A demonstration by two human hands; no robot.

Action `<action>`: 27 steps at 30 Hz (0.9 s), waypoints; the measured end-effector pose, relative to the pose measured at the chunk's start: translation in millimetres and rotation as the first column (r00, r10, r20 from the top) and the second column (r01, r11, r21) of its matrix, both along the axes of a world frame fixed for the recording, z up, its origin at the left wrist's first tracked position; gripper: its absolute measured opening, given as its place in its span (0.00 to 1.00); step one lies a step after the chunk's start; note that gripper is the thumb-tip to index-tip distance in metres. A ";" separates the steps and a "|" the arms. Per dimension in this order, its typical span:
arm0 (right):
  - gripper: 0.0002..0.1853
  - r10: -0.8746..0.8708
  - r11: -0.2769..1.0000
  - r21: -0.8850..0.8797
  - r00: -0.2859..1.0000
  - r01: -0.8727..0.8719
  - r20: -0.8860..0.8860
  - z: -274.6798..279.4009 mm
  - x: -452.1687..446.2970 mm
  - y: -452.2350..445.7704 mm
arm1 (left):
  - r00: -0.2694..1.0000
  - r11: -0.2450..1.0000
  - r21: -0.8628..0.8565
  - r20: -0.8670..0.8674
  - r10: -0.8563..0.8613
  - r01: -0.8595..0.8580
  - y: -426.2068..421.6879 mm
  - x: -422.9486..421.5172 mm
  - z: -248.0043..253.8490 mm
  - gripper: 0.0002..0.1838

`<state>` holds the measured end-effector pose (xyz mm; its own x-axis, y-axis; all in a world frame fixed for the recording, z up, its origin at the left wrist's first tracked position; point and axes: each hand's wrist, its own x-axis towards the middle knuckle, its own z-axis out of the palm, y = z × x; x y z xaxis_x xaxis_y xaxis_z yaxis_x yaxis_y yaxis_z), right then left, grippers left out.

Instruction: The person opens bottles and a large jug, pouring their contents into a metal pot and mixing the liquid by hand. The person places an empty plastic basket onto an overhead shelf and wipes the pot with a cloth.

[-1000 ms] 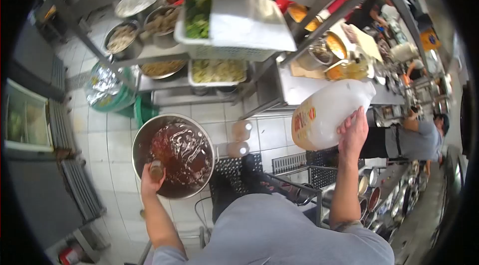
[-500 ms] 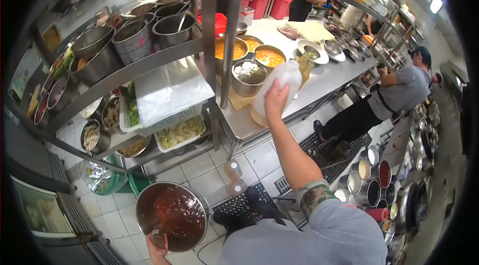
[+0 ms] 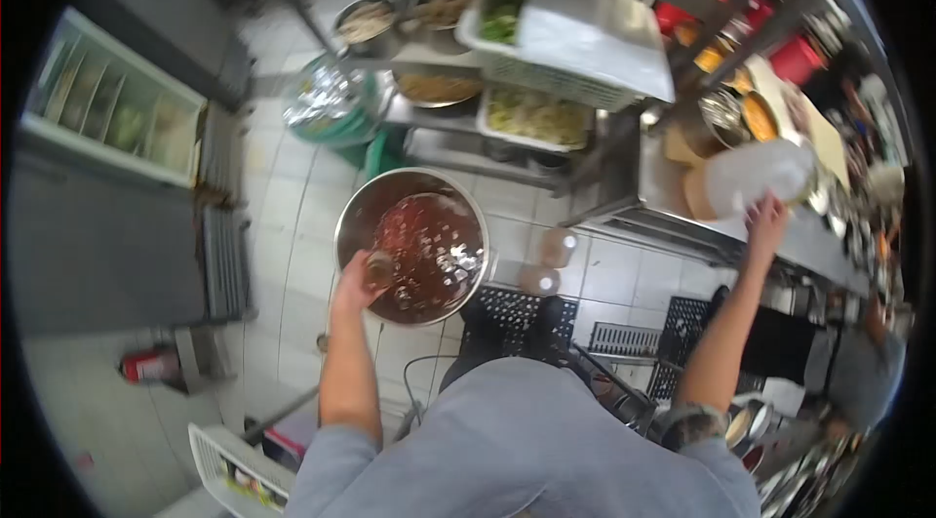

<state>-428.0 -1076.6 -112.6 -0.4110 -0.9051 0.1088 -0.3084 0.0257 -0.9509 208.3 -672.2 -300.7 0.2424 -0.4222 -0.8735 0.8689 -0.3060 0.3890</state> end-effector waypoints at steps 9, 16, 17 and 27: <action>0.10 0.392 0.899 0.262 0.911 -0.350 -0.126 -37.8 84.8 151.2 | 0.997 0.979 0.193 0.014 -0.073 0.069 28.7 -31.2 -72.4 0.16; 0.17 0.954 0.299 0.440 0.270 -0.846 -0.130 -65.3 251.3 248.2 | 0.923 0.946 -0.207 0.347 -0.168 0.250 51.0 -63.4 -37.9 0.24; 0.20 0.981 0.164 0.449 0.192 -0.879 0.017 -72.9 266.8 252.2 | 0.885 0.920 -0.247 0.431 -0.176 0.303 45.6 -69.3 -21.3 0.25; 0.44 0.962 0.260 0.063 0.252 -0.964 -0.108 20.8 283.3 223.3 | 0.535 0.634 -0.340 0.833 -0.140 0.695 -90.7 -187.2 224.6 0.35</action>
<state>-144.7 -853.3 -91.7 0.7782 -0.6208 0.0952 -0.1868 -0.3735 -0.9086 21.1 -762.9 -76.1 0.2562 -0.9660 -0.0358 0.0657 -0.0195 0.9976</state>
